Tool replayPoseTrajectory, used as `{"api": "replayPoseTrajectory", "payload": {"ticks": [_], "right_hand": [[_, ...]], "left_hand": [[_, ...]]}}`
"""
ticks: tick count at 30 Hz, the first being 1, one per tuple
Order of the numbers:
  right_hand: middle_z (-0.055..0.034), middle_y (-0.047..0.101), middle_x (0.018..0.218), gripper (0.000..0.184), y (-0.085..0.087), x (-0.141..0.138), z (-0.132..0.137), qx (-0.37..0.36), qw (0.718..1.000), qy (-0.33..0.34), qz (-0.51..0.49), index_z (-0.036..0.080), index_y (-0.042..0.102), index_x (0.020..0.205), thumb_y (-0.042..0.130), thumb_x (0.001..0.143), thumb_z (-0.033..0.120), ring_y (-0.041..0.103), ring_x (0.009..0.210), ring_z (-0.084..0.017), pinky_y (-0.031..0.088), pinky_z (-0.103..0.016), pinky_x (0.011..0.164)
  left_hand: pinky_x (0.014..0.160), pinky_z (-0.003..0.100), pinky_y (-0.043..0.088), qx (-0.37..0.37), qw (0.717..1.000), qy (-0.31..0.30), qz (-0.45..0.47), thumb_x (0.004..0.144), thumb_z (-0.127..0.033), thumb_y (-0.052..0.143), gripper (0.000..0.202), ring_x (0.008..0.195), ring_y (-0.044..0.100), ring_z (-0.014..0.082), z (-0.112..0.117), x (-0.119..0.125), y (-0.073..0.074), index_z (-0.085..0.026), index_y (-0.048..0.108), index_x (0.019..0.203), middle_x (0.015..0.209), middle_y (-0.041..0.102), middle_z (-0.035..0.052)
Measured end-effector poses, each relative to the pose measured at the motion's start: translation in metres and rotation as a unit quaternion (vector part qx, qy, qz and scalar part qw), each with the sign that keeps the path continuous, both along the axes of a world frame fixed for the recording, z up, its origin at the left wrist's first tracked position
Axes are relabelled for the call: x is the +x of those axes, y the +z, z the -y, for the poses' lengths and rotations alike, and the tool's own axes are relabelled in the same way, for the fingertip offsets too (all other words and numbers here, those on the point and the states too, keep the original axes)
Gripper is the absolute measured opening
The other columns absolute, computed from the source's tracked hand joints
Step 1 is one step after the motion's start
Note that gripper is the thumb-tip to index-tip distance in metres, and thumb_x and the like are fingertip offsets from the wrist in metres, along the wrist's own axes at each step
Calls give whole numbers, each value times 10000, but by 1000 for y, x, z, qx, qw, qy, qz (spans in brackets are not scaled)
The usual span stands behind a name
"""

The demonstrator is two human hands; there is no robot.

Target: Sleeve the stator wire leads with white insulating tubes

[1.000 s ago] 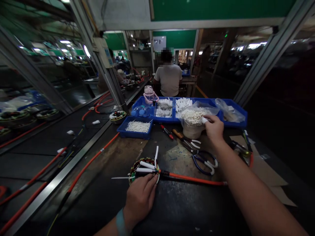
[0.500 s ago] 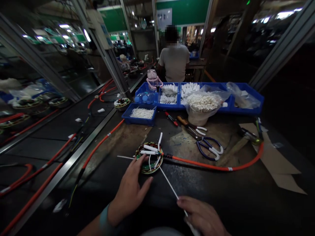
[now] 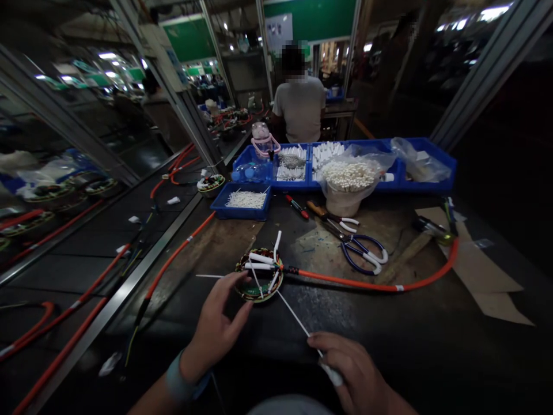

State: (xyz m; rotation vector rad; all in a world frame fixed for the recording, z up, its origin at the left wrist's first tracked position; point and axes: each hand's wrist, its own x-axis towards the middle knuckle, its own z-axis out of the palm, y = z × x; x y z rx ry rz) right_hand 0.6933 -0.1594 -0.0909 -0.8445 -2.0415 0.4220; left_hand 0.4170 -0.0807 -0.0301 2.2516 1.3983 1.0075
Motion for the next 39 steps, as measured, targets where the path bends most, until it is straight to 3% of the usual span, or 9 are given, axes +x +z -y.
{"api": "replayPoseTrajectory", "payload": {"ticks": [4,8,11,14,17,27,34,39], "right_hand": [[-87,634,1170,333,6,-20,-29,-33,999,25,-26,231,495,1077,437,800,55,591,1090,-198,503,-333,886],[-60,675,1013,201,15,-56,-73,-139,988,-1,-67,234,565,928,473,810,98,633,943,-189,503,-319,823],[-24,661,813,54,16,-74,-93,-252,954,-52,-154,222,583,847,565,798,210,628,781,-184,504,-310,736],[-7,628,781,156,13,-81,-97,-333,906,-59,-253,216,562,818,662,733,299,615,748,-177,500,-292,701],[-5,616,791,235,10,-80,-92,-375,873,-39,-308,217,551,815,714,693,335,612,764,-169,497,-290,723],[-21,632,846,249,4,-71,-88,-398,845,2,-357,221,555,820,710,691,368,619,821,-177,498,-326,803],[-20,629,855,221,2,-69,-88,-399,844,20,-356,223,558,829,699,699,332,610,829,-175,493,-335,813],[-15,636,813,177,4,-69,-90,-384,861,7,-333,216,582,798,692,690,303,599,783,-174,495,-326,766]], "left_hand": [[941,504,364,14,988,8,-155,777,-332,622,241,1093,489,307,-9,14,7,-181,622,965,967,648,84],[865,495,371,5,990,42,-135,832,-278,570,127,1011,519,282,-14,31,2,-212,665,884,868,676,51],[837,435,381,54,995,56,-59,842,-208,561,157,981,536,241,-16,35,-8,-243,675,943,897,696,35],[754,354,408,82,996,-4,-32,832,-135,550,217,877,576,189,-21,31,-13,-255,676,962,895,701,22],[688,308,416,106,990,-64,-66,795,-72,529,274,797,586,166,-28,27,-11,-233,671,965,859,686,24],[671,290,415,145,962,-110,-203,864,-110,438,228,772,581,173,-39,27,6,-198,643,909,847,669,36],[648,282,402,118,945,-131,-277,890,-161,462,190,746,564,170,-45,27,15,-198,647,909,825,657,29],[679,277,415,137,930,-167,-299,915,-219,454,193,777,582,166,-47,29,17,-195,645,921,836,660,35]]}}
